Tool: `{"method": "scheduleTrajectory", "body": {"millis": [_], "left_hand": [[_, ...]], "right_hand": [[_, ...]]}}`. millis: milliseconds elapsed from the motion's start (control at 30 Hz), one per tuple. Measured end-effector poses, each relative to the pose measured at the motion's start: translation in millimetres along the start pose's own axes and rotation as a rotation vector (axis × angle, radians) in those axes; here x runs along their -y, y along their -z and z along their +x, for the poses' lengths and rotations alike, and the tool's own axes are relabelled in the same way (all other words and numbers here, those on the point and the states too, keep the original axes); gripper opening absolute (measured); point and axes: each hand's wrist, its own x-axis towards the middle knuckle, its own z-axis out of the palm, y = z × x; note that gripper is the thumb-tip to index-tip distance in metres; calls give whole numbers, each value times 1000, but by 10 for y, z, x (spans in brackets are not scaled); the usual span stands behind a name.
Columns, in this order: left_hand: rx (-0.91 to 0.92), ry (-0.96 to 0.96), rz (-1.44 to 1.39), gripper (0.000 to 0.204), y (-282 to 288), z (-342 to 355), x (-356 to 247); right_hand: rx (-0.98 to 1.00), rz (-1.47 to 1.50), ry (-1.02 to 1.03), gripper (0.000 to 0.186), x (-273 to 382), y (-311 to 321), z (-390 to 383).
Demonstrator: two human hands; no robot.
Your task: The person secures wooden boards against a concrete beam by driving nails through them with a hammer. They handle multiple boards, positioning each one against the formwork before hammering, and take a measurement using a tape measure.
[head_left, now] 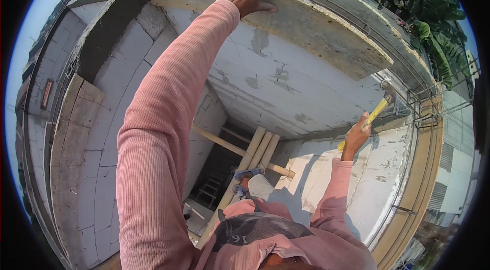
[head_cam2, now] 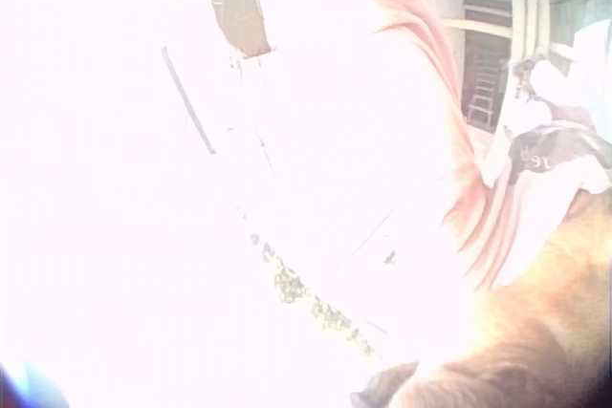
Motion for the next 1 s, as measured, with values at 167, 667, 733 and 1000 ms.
{"method": "scheduleTrajectory", "body": {"millis": [167, 667, 733, 1000], "left_hand": [[132, -105, -164, 78, 173, 41, -139], [426, 101, -224, 83, 298, 213, -310], [347, 130, -175, 82, 331, 116, -190], [-120, 479, -619, 68, 390, -1755, -1353]], "right_hand": [[84, -134, 143, 65, -1, 236, 68], [141, 135, -70, 63, -56, 101, 44], [56, 287, -144, 59, 255, -55, -358], [381, 66, -177, 51, -628, -373, -1022]]}}
